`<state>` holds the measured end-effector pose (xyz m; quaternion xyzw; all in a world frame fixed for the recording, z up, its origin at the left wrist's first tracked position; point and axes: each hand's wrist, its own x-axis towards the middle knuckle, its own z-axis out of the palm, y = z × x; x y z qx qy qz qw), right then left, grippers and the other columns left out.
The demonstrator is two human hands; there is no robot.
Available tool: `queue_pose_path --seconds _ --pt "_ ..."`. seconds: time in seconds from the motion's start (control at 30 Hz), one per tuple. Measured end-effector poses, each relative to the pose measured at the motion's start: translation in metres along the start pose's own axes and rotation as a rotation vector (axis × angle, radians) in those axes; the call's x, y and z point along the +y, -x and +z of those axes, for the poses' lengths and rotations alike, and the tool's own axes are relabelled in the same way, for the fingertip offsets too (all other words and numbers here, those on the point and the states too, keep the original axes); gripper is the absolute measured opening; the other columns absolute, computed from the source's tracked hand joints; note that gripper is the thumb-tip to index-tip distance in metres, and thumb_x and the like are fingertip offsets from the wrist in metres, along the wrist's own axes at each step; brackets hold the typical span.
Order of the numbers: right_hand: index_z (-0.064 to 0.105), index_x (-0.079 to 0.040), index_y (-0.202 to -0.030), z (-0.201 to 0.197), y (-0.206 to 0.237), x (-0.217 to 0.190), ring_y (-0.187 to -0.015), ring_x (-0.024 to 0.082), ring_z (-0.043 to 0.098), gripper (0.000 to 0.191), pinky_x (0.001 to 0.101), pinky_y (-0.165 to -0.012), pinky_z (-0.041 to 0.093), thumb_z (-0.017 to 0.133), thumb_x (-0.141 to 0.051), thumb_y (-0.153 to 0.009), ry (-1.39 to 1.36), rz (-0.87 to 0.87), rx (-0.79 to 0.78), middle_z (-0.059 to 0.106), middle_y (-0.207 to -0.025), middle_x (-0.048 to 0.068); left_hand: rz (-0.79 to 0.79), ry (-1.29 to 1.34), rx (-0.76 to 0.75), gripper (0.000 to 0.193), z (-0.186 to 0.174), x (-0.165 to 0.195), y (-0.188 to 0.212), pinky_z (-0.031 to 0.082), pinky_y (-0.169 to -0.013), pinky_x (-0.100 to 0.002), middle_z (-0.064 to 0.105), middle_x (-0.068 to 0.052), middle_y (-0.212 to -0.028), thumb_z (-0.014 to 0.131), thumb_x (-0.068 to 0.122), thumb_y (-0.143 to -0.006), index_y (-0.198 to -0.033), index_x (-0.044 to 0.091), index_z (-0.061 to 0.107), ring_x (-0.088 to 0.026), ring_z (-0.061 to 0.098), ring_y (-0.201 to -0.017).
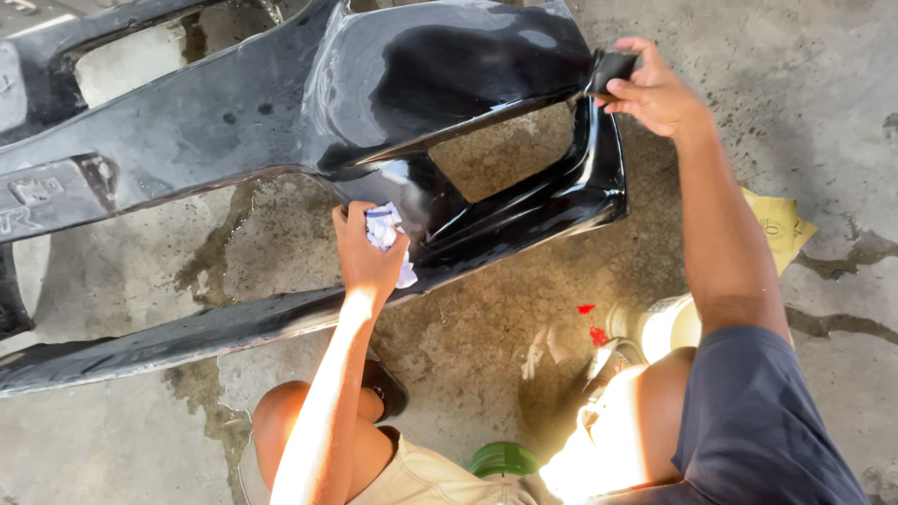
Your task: The person sits on the floor with a black car bumper across their lap and wetsands its surface using a sanding block, moving it repeatedly over the glossy areas. They hold a cloth in the other hand, wiping the bumper between sanding passes and repositioning the block as they work around the grille opening.
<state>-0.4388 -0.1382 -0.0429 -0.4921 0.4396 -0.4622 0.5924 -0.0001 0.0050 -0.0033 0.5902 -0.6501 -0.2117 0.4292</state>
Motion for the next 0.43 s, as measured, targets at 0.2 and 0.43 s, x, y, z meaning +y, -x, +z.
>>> queue_pose_path --seconds 0.2,0.43 --pt "0.035 -0.023 -0.159 0.029 -0.027 0.014 -0.088 0.018 0.057 0.059 0.0316 -0.073 0.050 0.047 -0.004 -0.104 0.285 0.069 0.171 0.058 -0.118 0.018 -0.028 0.001 -0.011 0.040 0.002 0.001 -0.002 0.052 -0.086 -0.040 0.048 -0.016 -0.115 0.075 0.002 -0.075 -0.109 0.006 0.055 -0.035 0.061 -0.099" --pt "0.034 -0.019 -0.161 0.049 -0.032 0.029 -0.132 0.039 0.046 0.060 0.0443 -0.110 0.041 0.064 -0.037 -0.112 0.769 0.012 0.410 0.024 -0.149 0.024 -0.035 0.026 -0.001 0.039 -0.005 0.003 0.000 0.051 -0.087 -0.041 0.048 -0.016 -0.116 0.075 0.002 -0.075 -0.110 0.005 0.056 -0.036 0.060 -0.101"
